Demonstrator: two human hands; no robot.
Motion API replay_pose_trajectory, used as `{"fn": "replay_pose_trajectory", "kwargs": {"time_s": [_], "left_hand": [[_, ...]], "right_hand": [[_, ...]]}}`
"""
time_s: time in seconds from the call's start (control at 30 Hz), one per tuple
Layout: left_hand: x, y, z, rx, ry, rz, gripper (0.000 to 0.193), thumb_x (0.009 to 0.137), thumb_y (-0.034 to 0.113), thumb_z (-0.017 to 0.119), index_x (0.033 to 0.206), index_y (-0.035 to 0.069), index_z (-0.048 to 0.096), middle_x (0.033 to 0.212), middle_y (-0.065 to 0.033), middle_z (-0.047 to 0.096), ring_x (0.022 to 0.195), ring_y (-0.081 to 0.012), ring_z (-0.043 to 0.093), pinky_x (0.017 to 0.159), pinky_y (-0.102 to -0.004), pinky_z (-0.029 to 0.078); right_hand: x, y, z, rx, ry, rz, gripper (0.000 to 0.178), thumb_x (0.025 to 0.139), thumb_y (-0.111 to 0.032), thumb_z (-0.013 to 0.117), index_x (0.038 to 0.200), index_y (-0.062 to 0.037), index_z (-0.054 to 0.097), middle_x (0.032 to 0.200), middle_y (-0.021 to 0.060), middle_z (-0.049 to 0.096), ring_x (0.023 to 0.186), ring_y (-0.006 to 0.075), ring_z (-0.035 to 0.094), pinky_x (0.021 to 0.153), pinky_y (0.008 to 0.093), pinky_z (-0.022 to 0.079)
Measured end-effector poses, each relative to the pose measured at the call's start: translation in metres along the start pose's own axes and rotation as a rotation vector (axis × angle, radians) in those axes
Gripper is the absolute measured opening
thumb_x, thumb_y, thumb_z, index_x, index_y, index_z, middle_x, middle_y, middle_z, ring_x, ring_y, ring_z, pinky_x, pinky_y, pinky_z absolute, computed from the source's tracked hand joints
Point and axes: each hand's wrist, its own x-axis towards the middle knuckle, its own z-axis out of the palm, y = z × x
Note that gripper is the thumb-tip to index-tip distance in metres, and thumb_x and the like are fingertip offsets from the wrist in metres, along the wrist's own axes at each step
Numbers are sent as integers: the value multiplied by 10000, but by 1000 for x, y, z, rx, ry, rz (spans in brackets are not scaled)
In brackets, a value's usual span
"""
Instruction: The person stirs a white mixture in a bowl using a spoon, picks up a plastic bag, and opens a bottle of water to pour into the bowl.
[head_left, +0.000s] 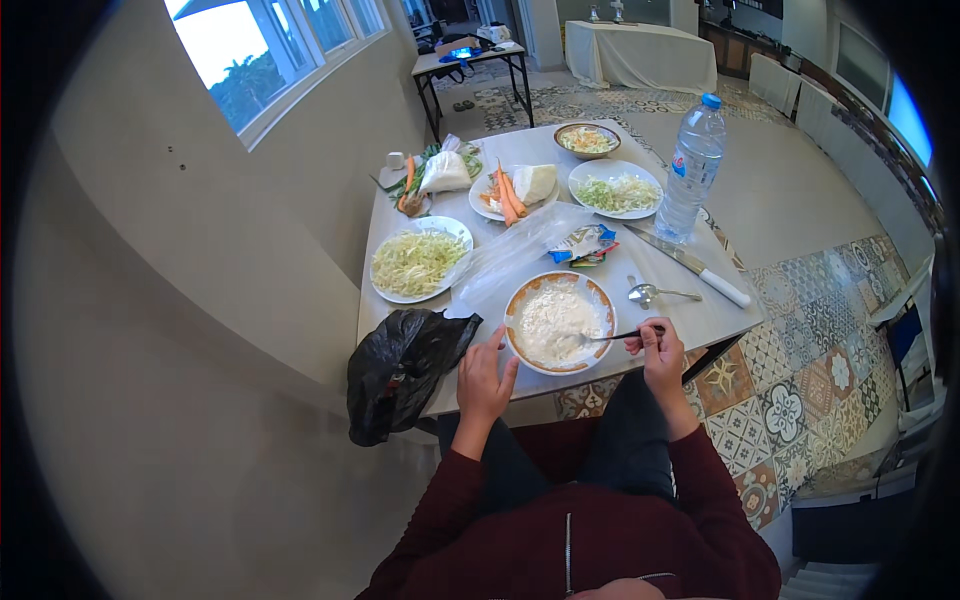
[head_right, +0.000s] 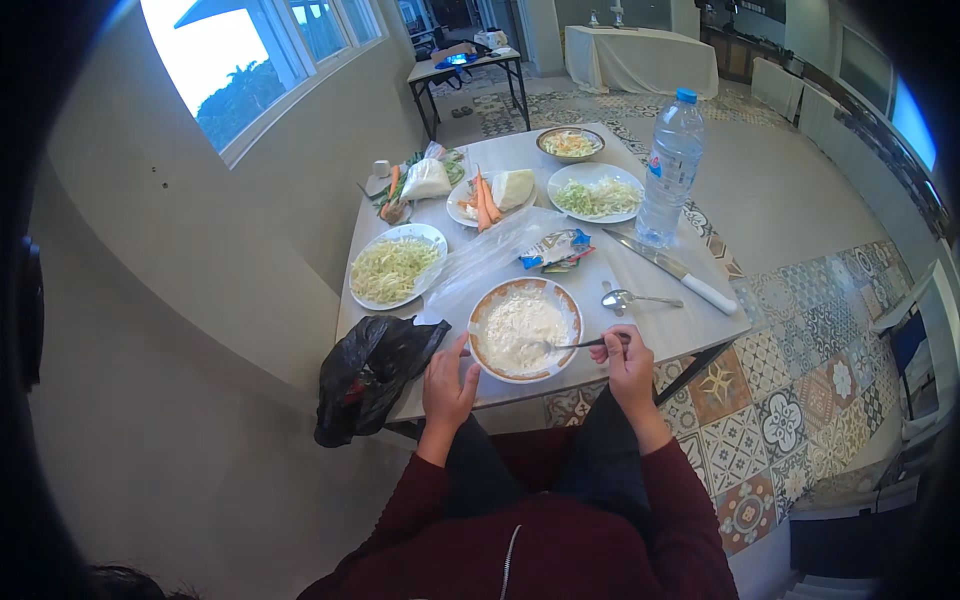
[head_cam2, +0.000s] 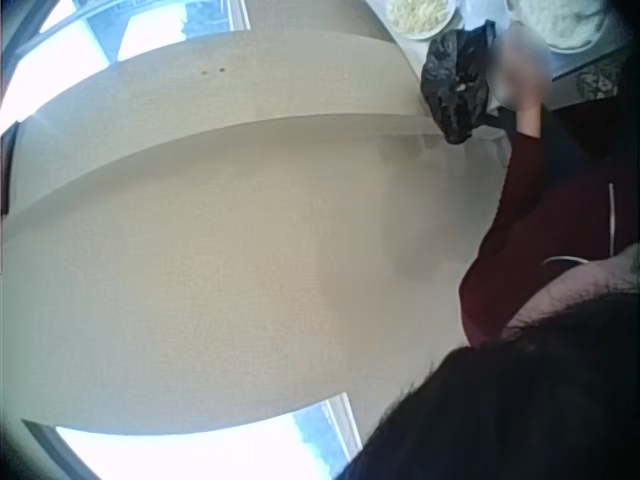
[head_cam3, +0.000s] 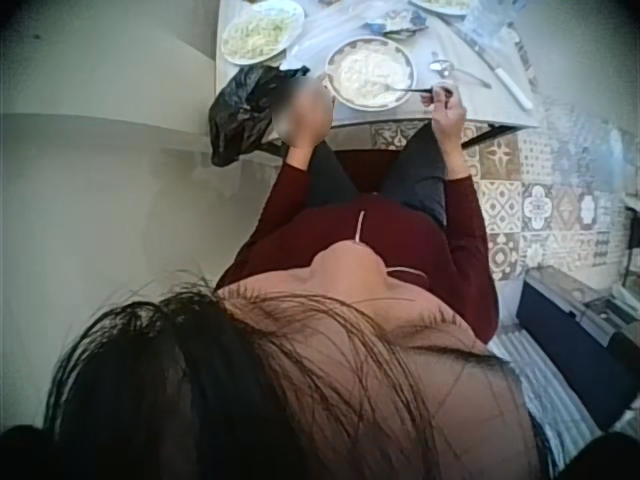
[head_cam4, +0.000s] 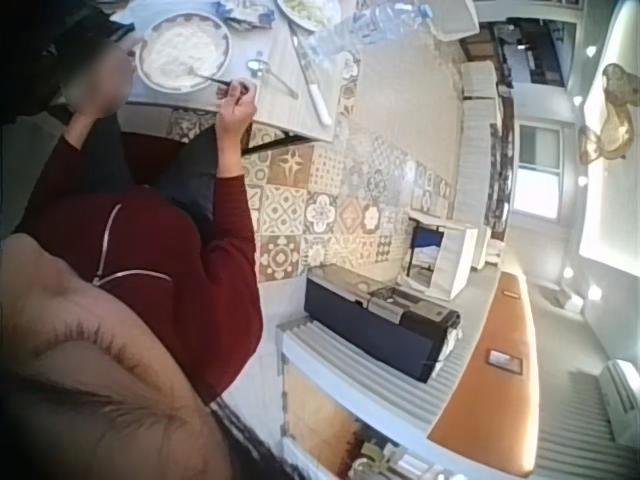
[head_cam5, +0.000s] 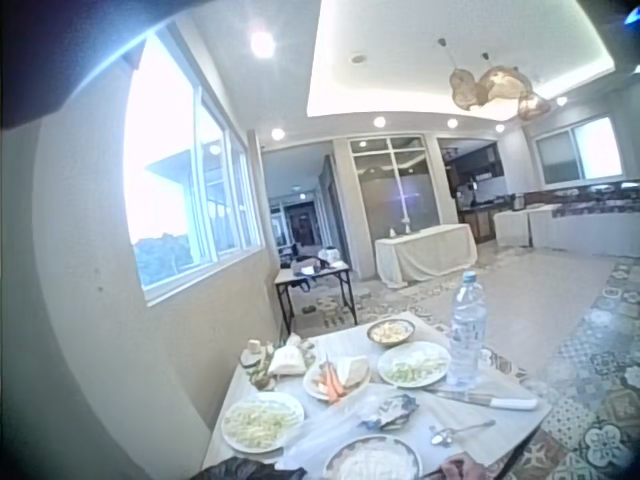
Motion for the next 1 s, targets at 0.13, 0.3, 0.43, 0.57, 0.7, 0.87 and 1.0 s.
{"fn": "replay_pose_trajectory", "kwargs": {"time_s": [0.13,0.3,0.43,0.57,0.7,0.87,1.0], "left_hand": [[-1,0,1,-10,-6,-8,495,939,330,562,1371,94,513,1044,-97,638,1023,-280,573,911,-401,427],[-1,-2,0,1,5,-3,492,934,316,570,1369,93,515,1043,-98,638,1018,-277,576,903,-395,430],[0,0,0,-7,9,-3,489,935,314,569,1369,94,517,1037,-96,638,1014,-275,578,899,-393,431],[-1,0,1,-6,1,-1,505,926,311,588,1375,94,511,1031,-89,628,1018,-275,567,891,-396,427],[-2,-2,0,2,-8,-5,492,940,318,562,1373,90,511,1036,-97,638,1018,-276,577,901,-396,428],[0,0,0,1,-9,-12,493,943,324,558,1374,88,511,1036,-100,638,1016,-277,577,902,-399,427],[1,0,0,-4,6,12,499,945,332,556,1373,82,510,1035,-101,637,1014,-279,577,902,-399,427]], "right_hand": [[21,2,8,-67,10,-112,172,1002,-142,531,1008,28,559,767,112,684,690,145,665,654,260,529],[44,-17,18,-76,61,-256,173,999,-144,539,1007,26,568,768,103,678,682,149,662,662,276,536],[41,-7,20,-123,124,-249,171,1005,-144,526,1016,21,568,762,99,674,681,138,656,659,271,533],[15,0,20,-154,153,-3,170,1016,-144,494,1023,13,559,766,101,677,681,111,637,641,249,514],[8,-21,23,49,151,57,188,1019,-163,493,1031,15,551,753,94,678,637,103,620,604,240,502],[5,-35,18,1,69,74,193,1020,-172,494,1021,13,549,739,96,676,630,100,617,598,239,500],[14,-9,19,-131,51,78,181,1015,-161,503,1005,12,553,738,99,677,638,104,626,610,246,509]]}}
